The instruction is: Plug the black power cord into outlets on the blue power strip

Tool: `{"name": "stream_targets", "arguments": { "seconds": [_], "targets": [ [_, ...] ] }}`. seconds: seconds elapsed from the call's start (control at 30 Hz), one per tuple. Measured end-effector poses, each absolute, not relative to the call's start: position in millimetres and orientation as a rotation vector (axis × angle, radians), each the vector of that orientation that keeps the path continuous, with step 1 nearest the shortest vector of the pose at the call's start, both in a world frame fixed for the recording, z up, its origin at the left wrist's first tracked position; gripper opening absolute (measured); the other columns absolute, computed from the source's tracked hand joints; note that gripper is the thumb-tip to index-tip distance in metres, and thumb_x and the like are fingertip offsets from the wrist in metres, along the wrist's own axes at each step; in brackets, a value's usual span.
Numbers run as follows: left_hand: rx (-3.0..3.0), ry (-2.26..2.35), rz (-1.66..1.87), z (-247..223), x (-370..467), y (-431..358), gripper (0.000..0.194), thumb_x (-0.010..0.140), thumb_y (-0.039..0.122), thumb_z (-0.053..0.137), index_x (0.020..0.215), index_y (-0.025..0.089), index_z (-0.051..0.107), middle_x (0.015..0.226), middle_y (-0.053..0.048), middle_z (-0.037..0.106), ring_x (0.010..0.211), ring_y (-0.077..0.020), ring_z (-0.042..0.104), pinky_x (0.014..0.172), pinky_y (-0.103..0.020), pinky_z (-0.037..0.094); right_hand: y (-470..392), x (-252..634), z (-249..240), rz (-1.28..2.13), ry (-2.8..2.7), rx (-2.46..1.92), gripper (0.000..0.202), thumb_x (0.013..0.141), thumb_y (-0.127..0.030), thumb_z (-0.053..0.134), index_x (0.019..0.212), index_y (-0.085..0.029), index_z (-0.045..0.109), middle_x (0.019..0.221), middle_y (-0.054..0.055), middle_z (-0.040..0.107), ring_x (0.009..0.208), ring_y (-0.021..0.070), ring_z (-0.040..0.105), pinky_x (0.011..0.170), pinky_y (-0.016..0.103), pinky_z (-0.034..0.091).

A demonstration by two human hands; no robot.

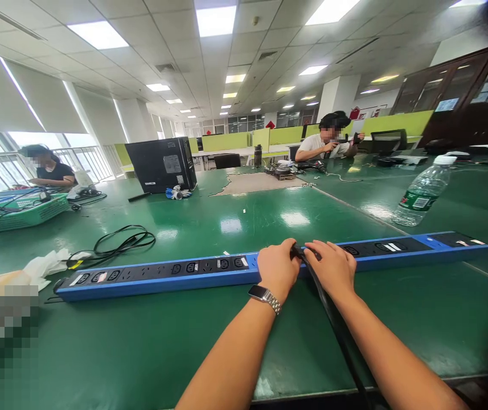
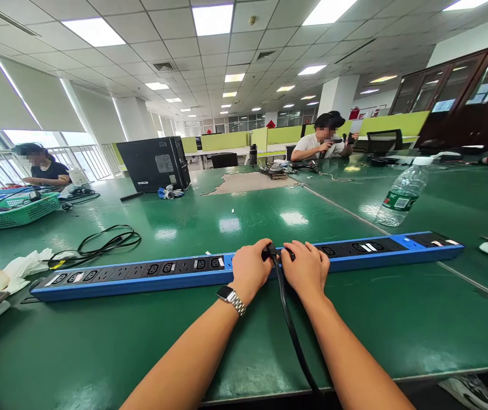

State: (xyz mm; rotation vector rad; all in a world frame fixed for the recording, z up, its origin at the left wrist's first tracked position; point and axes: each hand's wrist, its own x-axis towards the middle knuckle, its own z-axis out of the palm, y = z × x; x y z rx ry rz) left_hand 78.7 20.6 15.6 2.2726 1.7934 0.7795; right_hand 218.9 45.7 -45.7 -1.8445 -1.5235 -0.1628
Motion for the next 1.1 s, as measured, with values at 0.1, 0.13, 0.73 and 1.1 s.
{"name": "stream_targets", "arguments": {
  "seconds": [0.1,0.13,0.73,1.1],
  "targets": [
    [2.267,1.782,0.83,10.4,75.1,22.1,0.032,0.09,0.039,0.061,0.12,0.031,0.066,0.098,-0.005,0.077,0.093,-0.0239,0.07,0.083,-0.032,0.053,46.4,215.9,-46.1,-0.141,-1.52,-1.829,0.035,0.086,-0.039,0.047,0.102,-0.026,0.074,0.122,0.005,0.071,0.126,0.0274,0.05,0.108,0.049,0.022],
    [2.275,1.755,0.845,9.1,73.7,22.2,0.031,0.09,0.04,0.061,0.119,0.03,0.066,0.097,-0.004,0.077,0.093,-0.0231,0.07,0.083,-0.031,0.052,46.5,215.0,-45.9,-0.132,-1.514,-1.828,0.034,0.085,-0.039,0.047,0.101,-0.026,0.074,0.122,0.005,0.071,0.126,0.0276,0.05,0.108,0.05,0.022],
    [2.268,1.737,0.881,6.7,75.8,18.2,0.041,0.089,0.041,0.065,0.126,0.024,0.058,0.101,-0.007,0.076,0.096,-0.0244,0.07,0.091,-0.037,0.051,34.1,216.0,5.2,0.398,-1.565,-1.708,0.049,0.084,-0.061,0.043,0.091,-0.025,0.076,0.098,0.006,0.077,0.094,0.0246,0.066,0.085,0.037,0.045],
    [2.337,1.617,0.846,5.3,45.2,15.5,0.073,0.08,0.035,0.077,0.14,0.014,0.043,0.132,-0.016,0.063,0.126,-0.0279,0.057,0.106,-0.039,0.047,52.0,209.2,60.5,0.071,-2.289,-1.955,0.019,0.073,-0.032,0.057,0.07,-0.022,0.073,0.073,0.008,0.072,0.068,0.022,0.065,0.06,0.031,0.04]
  ]
}}
